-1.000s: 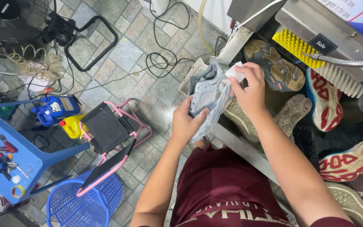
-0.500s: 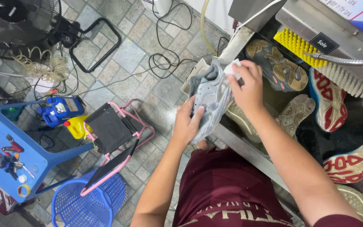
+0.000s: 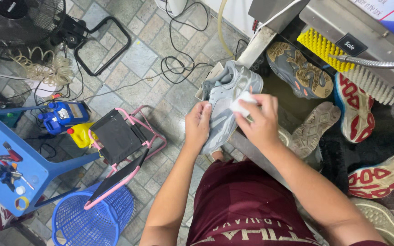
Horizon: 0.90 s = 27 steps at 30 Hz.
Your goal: The person uses a multifunctional shoe washing machine to clean a sneaker. They position the shoe under rotating brushes for the sole and upper, then manually scrub the upper with a sponge and rinse it with a water hose before placing it aside.
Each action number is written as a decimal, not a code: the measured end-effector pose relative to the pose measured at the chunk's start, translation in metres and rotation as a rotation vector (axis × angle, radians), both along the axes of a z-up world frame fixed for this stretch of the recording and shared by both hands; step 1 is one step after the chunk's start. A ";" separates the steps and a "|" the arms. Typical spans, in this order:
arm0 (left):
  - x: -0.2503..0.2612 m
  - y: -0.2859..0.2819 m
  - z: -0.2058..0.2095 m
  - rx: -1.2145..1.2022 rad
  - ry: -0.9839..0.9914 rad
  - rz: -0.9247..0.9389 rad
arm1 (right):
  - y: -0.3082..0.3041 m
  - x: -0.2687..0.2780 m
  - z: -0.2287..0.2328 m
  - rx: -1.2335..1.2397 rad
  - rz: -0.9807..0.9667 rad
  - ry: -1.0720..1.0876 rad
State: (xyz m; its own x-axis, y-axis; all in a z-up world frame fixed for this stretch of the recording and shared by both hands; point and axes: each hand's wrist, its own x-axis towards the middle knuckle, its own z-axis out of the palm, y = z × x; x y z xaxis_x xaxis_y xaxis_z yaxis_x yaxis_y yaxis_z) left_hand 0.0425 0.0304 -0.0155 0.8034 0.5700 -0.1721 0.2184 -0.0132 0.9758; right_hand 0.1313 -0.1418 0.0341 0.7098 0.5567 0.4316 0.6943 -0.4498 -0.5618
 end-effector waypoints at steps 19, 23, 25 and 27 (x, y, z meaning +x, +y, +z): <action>-0.028 0.014 0.027 0.608 0.014 -0.298 | -0.005 0.079 -0.121 0.515 -0.055 1.110; -0.020 0.008 0.055 0.503 -0.053 -0.254 | -0.006 0.065 -0.118 0.735 -0.019 1.213; -0.004 0.001 0.068 0.463 -0.029 -0.241 | -0.004 0.054 -0.104 0.747 0.016 1.110; 0.012 -0.006 0.078 0.445 0.135 -0.272 | -0.002 0.037 -0.084 0.693 0.088 0.907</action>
State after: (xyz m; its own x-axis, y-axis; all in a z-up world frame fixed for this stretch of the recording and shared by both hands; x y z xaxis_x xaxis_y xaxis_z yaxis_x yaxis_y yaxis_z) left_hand 0.0541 0.0244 0.0628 0.9197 0.3858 -0.0729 0.2722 -0.4926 0.8266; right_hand 0.1678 -0.1439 -0.0498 0.8868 0.4619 0.0137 -0.0796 0.1820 -0.9801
